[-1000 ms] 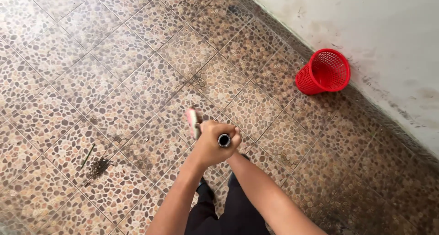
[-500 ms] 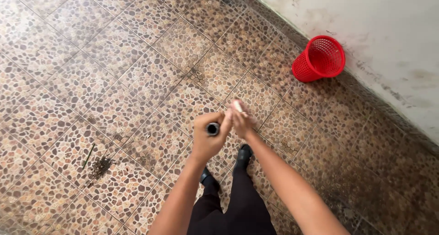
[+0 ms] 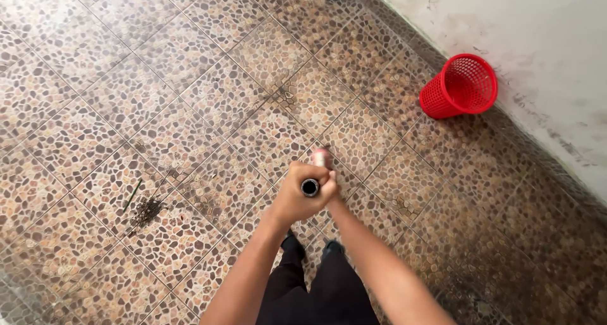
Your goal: Sweeping a tiled floor with a hand broom.
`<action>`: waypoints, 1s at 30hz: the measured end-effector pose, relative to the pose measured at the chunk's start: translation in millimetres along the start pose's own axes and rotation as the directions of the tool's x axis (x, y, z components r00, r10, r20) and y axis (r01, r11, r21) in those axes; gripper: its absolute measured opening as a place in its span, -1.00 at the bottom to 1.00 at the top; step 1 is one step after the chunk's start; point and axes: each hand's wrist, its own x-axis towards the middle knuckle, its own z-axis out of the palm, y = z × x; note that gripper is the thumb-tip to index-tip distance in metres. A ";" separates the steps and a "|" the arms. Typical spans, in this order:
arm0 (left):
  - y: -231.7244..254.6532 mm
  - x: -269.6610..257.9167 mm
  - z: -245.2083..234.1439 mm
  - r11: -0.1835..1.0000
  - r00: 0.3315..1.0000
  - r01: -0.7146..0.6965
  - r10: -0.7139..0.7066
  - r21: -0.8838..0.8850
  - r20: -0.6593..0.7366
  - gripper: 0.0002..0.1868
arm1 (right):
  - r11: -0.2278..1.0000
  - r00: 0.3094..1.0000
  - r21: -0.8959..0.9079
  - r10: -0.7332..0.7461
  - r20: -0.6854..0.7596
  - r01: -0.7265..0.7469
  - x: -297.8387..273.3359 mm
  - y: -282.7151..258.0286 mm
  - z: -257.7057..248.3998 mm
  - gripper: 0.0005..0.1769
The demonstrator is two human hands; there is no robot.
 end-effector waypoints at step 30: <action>-8.9 -63.1 162.7 0.999 0.999 -0.033 0.033 0.006 -0.002 -0.63 | 0.615 0.974 -0.781 -0.222 -0.038 0.110 -167.3 -201.9 -47.2 -0.23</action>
